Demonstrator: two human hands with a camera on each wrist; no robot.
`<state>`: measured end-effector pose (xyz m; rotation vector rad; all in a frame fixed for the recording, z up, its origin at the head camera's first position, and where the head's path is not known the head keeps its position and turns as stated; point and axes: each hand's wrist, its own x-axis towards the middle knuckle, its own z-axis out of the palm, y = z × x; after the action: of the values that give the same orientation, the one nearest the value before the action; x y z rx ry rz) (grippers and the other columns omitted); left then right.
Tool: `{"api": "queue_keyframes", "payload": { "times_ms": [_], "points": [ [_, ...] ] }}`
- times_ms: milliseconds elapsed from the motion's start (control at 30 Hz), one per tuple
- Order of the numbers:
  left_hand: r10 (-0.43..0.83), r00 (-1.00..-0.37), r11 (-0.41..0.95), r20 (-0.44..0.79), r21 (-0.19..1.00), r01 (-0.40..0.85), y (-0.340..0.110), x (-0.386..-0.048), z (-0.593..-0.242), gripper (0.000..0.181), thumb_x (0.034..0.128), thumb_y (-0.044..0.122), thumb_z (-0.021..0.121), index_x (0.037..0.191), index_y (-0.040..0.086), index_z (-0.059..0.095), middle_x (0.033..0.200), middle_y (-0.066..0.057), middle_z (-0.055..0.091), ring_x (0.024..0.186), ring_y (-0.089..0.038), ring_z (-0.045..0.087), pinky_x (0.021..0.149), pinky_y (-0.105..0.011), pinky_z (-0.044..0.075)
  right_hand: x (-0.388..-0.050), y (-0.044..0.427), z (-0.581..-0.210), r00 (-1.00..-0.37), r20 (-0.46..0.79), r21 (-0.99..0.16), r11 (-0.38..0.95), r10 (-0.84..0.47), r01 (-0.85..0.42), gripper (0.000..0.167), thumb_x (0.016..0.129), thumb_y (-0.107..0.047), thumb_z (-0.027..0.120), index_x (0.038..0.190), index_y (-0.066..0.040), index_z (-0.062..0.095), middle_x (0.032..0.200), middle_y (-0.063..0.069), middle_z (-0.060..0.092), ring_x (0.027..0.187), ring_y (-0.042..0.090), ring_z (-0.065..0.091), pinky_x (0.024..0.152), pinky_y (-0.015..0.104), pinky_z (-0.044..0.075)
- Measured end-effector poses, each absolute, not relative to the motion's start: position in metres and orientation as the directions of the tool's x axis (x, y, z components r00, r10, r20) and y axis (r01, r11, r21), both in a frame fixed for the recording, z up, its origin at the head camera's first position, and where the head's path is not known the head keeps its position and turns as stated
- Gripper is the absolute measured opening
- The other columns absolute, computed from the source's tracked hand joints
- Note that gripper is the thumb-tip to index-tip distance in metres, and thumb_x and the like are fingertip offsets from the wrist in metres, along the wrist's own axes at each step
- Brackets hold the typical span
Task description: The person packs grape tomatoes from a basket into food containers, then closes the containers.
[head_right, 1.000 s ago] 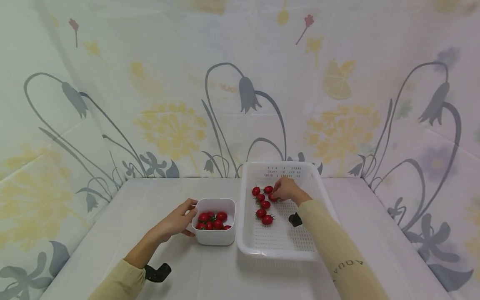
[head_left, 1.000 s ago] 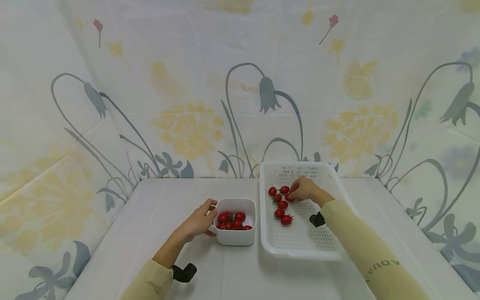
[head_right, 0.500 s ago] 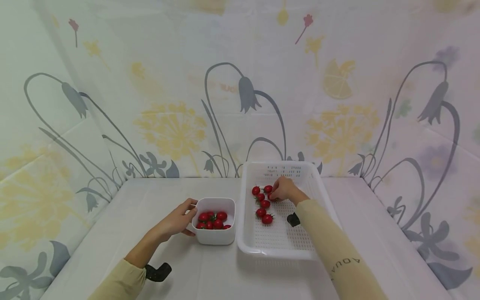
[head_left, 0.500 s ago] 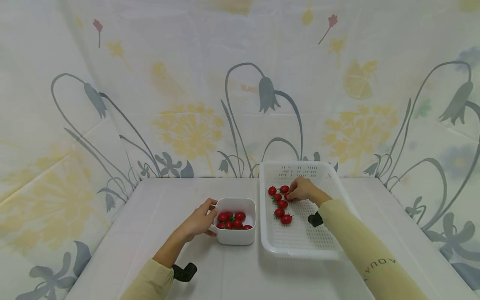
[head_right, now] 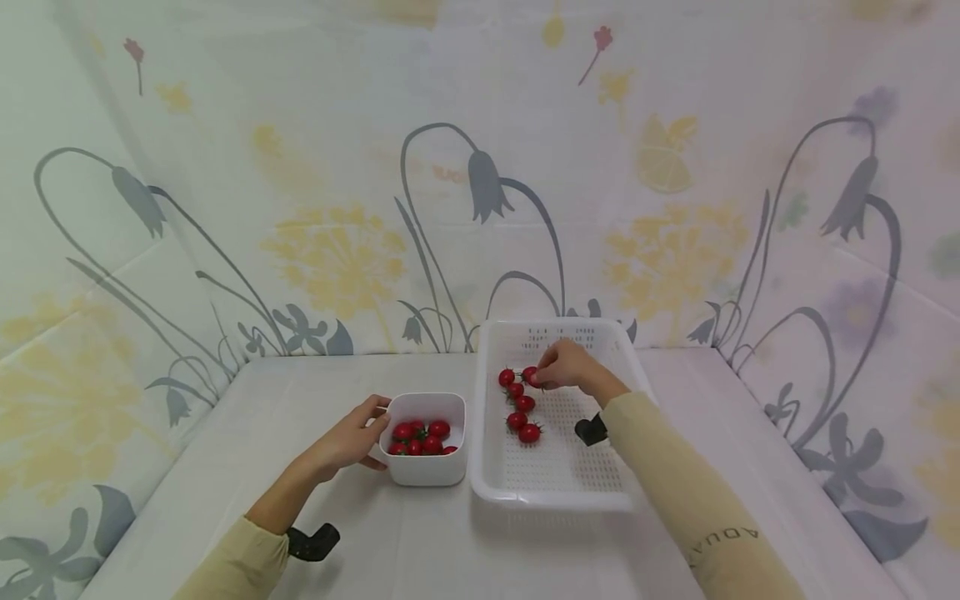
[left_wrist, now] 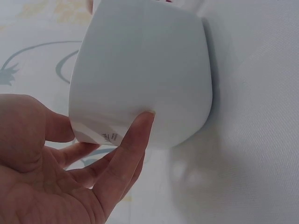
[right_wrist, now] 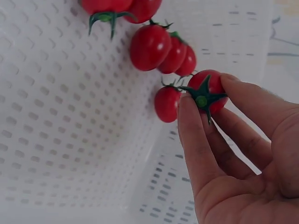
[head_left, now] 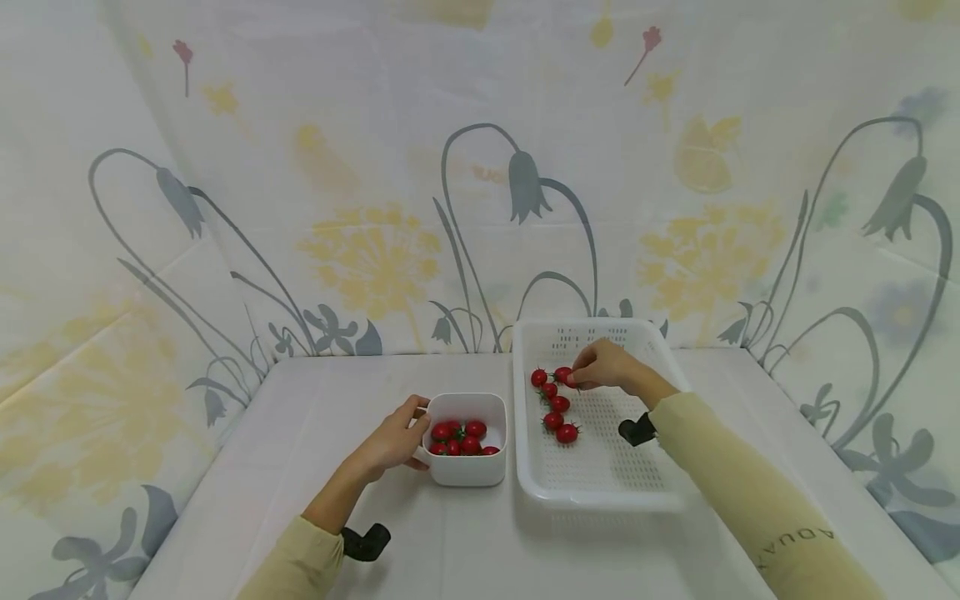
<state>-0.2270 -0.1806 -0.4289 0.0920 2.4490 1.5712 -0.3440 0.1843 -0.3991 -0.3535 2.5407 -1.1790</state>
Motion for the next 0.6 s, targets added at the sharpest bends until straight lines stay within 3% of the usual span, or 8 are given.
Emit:
{"api": "queue_keyframes", "payload": {
  "times_ms": [200,467,600],
  "points": [
    [0.174,-0.971,0.429,-0.163,0.9,-0.075,-0.18,-0.227,-0.429,0.03,0.109,0.014,0.043,0.137,0.004,0.048,0.141,-0.023,0.051,0.109,-0.037,0.062,0.064,-0.044,0.065,-0.342,0.188,-0.393,-0.912,-0.165,-0.812,0.577,-0.375,-0.09,0.024,0.096,-0.01,0.07,0.109,0.01,0.069,0.104,0.018,0.072,0.1,0.036,0.072,0.096,0.047,0.059],
    [0.173,-0.971,0.426,-0.166,0.901,-0.078,-0.18,-0.227,-0.428,0.03,0.109,0.014,0.043,0.137,0.004,0.048,0.141,-0.023,0.05,0.108,-0.036,0.06,0.064,-0.044,0.065,-0.33,0.188,-0.377,-0.901,-0.157,-0.864,0.499,-0.405,-0.074,0.029,0.097,-0.009,0.067,0.116,0.013,0.065,0.115,0.025,0.068,0.096,0.025,0.073,0.097,0.045,0.058],
    [0.174,-0.97,0.422,-0.169,0.903,-0.081,-0.18,-0.227,-0.428,0.03,0.109,0.014,0.043,0.137,0.004,0.047,0.141,-0.024,0.05,0.103,-0.034,0.058,0.065,-0.045,0.065,-0.326,0.187,-0.373,-0.896,-0.153,-0.879,0.471,-0.416,-0.069,0.03,0.097,-0.009,0.068,0.117,0.013,0.064,0.118,0.027,0.067,0.101,0.03,0.073,0.098,0.045,0.058]
  ]
}}
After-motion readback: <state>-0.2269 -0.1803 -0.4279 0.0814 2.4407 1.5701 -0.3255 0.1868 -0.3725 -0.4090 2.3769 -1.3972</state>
